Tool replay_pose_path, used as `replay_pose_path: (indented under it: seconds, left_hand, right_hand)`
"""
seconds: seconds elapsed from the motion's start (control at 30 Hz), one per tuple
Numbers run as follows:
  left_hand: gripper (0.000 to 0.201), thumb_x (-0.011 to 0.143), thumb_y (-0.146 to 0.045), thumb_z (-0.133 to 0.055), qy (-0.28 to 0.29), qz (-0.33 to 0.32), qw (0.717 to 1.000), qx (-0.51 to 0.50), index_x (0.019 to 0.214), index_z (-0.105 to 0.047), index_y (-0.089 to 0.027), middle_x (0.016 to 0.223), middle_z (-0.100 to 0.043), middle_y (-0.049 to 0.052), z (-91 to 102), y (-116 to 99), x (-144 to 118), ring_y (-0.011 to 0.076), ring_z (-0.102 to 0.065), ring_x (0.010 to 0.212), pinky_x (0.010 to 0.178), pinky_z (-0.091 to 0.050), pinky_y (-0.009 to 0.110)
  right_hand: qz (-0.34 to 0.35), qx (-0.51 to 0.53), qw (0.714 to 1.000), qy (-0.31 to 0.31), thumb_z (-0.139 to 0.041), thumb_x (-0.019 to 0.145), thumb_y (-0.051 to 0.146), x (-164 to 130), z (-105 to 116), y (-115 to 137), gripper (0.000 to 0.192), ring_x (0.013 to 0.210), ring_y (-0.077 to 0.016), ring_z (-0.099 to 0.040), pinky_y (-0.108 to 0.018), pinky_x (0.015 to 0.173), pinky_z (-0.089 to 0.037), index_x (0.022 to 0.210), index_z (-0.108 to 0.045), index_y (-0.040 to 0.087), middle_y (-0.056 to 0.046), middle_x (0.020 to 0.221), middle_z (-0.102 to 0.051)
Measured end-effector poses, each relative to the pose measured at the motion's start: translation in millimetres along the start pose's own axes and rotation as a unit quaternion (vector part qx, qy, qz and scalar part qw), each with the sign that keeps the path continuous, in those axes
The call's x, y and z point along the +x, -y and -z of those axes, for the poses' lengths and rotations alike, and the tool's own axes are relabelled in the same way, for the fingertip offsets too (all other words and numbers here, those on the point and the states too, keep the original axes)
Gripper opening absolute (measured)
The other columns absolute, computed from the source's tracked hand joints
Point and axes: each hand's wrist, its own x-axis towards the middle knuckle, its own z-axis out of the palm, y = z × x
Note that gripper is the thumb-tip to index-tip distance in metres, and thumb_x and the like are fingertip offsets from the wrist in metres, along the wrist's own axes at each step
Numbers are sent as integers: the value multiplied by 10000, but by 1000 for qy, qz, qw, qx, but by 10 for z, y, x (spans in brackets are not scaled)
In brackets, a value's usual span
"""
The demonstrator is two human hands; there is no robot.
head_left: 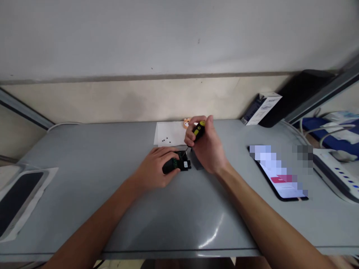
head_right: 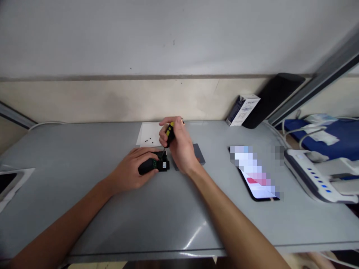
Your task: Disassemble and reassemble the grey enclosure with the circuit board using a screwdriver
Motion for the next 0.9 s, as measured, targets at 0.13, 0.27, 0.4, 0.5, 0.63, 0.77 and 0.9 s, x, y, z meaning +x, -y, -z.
replay_pose_path:
  seconds: [0.13, 0.27, 0.4, 0.5, 0.63, 0.77, 0.9]
  left_hand:
    - [203, 955, -304, -651, -4, -8, 1000, -2, 1142, -684, -234, 1394, -713, 82, -11, 22, 1, 279, -675, 1265, 1096, -482, 479]
    - [210, 958, -320, -647, -4, -8, 1000, -1, 1146, -685, -234, 1380, -718, 87, -9, 22, 10, 281, -691, 1228, 1063, -498, 480]
    - [208, 958, -319, -647, 4, 0, 1000, 0, 1147, -684, -241, 1388, -715, 81, 4, -1, 18, 277, -690, 1228, 1072, -496, 479]
    - [201, 959, -312, -643, 4, -5, 1000, 6, 1140, -686, -238, 1386, -715, 80, 11, -15, 19, 278, -689, 1234, 1076, -495, 475]
    - [196, 964, -310, -639, -2, -11, 1000, 14, 1138, -687, -232, 1392, -711, 84, 14, -20, 20, 274, -695, 1219, 1074, -495, 469]
    - [207, 967, -315, -643, -1, -10, 1000, 12, 1150, -689, -231, 1376, -718, 84, 4, -13, 21, 275, -688, 1230, 1083, -491, 477]
    - [210, 952, -311, -653, -1, -6, 1000, 14, 1143, -690, -232, 1374, -718, 86, -6, -14, 20, 281, -684, 1240, 1083, -497, 480]
  right_hand:
    - [-15, 3, 1000, 12, -675, 940, 601, -14, 18, 25, 360, 692, -135, -538, -310, 657, -486, 904, -638, 245, 8, 782, -559]
    - [16, -22, 999, 18, -805, 851, 578, -17, 39, 1, 420, 676, -125, -576, -299, 657, -486, 824, -535, 258, 39, 762, -611]
    - [39, -42, 998, 3, -762, 886, 596, -3, 51, -24, 433, 534, -94, -432, -261, 543, -389, 817, -493, 263, 86, 621, -460]
    - [18, -33, 999, -6, -600, 947, 706, -1, 56, -4, 444, 536, -97, -399, -272, 541, -390, 936, -611, 262, 67, 644, -430]
    - [-7, -21, 1000, -6, -539, 979, 709, -17, 41, 59, 466, 541, -110, -402, -293, 569, -426, 1029, -654, 261, 53, 651, -445]
    - [-8, -37, 999, -6, -546, 967, 722, -35, 15, 100, 476, 550, -120, -406, -297, 578, -444, 1016, -656, 262, 50, 649, -439]
    - [-6, -41, 999, 1, -563, 958, 723, -45, 18, 100, 478, 559, -121, -409, -296, 584, -452, 1001, -664, 258, 48, 647, -441]
